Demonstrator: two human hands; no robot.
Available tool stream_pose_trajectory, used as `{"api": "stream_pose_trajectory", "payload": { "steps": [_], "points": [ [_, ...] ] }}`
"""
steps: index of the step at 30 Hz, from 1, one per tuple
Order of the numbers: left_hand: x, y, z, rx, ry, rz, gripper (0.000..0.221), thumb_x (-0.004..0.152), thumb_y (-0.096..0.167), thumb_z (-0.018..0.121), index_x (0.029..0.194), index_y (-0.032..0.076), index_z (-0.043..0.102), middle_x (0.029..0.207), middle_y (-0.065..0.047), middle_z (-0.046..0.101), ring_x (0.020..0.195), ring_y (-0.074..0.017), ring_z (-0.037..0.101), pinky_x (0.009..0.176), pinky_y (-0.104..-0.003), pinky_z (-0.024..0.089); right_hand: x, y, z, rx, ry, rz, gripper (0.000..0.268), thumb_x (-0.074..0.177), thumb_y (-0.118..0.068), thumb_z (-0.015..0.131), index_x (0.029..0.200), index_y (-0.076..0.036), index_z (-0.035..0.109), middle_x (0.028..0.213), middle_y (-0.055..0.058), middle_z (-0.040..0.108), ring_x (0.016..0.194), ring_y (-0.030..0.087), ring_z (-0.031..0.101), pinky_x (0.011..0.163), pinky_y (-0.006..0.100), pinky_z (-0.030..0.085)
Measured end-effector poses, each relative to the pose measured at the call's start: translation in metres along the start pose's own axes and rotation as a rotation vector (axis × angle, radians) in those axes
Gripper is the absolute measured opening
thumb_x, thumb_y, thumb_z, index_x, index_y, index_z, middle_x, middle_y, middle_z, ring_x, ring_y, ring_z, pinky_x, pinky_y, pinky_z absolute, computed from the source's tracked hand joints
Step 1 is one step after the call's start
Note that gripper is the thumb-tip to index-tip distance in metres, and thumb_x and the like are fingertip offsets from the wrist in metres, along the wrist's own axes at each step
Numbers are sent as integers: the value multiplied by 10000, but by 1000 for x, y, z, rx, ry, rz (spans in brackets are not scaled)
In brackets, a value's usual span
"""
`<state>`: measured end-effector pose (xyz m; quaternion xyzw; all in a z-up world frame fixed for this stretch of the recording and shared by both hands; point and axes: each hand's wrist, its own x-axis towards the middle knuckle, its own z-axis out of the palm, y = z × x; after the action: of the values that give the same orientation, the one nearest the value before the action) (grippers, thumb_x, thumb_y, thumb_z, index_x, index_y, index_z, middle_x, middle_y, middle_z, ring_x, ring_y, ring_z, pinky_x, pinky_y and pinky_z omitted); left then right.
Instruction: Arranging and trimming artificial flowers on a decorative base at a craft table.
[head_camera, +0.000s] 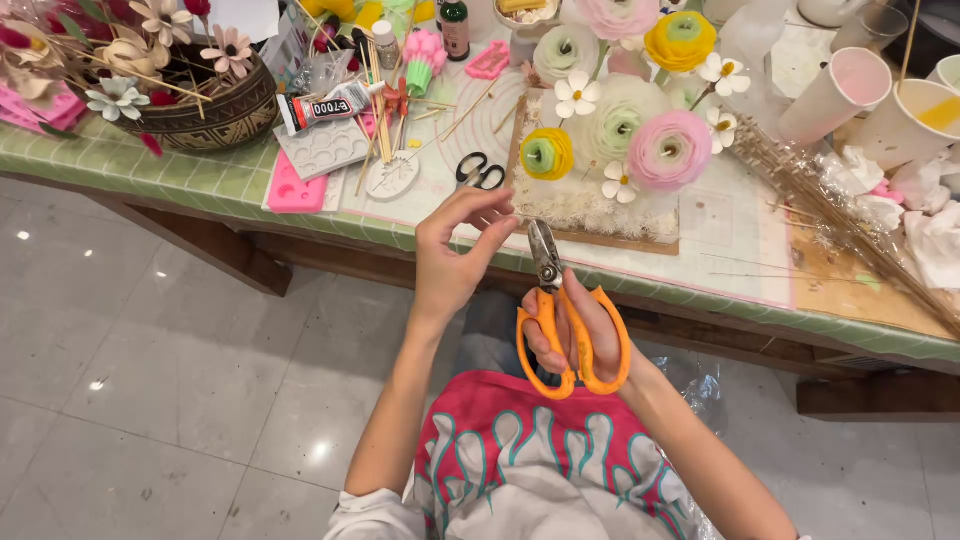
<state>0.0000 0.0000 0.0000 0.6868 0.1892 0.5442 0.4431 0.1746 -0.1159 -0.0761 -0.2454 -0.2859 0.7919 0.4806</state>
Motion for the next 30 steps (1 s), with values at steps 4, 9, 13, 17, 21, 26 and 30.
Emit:
{"api": "stream_pose_trajectory", "payload": {
  "steps": [4,9,13,17,21,26,30],
  "points": [
    [1,-5,7,68,44,20,138,962,-55,734,1084,6,759,982,-84,744,870,-109,669,818,-245,539,-7,1,-5,-16,33,4,624,1038,-661,285,1064,-80,511,722,103,562,477,174,472,471,298,382],
    [8,-8,14,25,-62,0,103,924,-40,736,1018,-15,773,963,-88,762,907,-142,716,823,-255,573,-27,0,-23,-19,46,-13,613,1055,-646,294,1055,-70,505,690,91,544,467,163,475,459,275,390],
    [20,-5,22,20,-182,-30,113,914,-37,733,1015,-18,780,960,-97,765,901,-150,720,822,-264,572,-55,-6,-37,-13,98,-18,600,1076,-625,295,1056,-64,508,677,80,537,447,138,464,436,261,377],
    [55,18,22,58,-219,21,120,900,-8,763,1017,-2,787,956,-90,769,887,-144,715,802,-265,562,-102,-49,-43,-438,467,-35,502,987,-514,474,1068,-33,591,649,75,548,457,144,480,418,294,380],
    [126,49,22,227,-240,228,114,926,22,790,1039,31,797,937,-68,764,858,-132,706,789,-275,546,-150,-121,-79,-1376,1111,-80,761,658,-516,830,1209,-49,588,821,85,716,744,251,682,640,394,537],
    [202,21,55,314,-307,289,102,913,83,811,1000,31,796,901,-65,743,810,-166,689,734,-306,521,-149,-174,-123,-1809,1316,216,758,720,-501,805,1338,-117,590,1057,150,764,1015,388,709,876,494,541],
    [221,-6,73,492,-332,365,100,856,165,848,895,77,818,856,-50,678,844,-216,640,817,-369,477,-134,-186,-163,-1896,1175,246,817,707,-451,825,1422,-154,563,1102,187,744,1046,389,698,877,489,546]
  ]
}}
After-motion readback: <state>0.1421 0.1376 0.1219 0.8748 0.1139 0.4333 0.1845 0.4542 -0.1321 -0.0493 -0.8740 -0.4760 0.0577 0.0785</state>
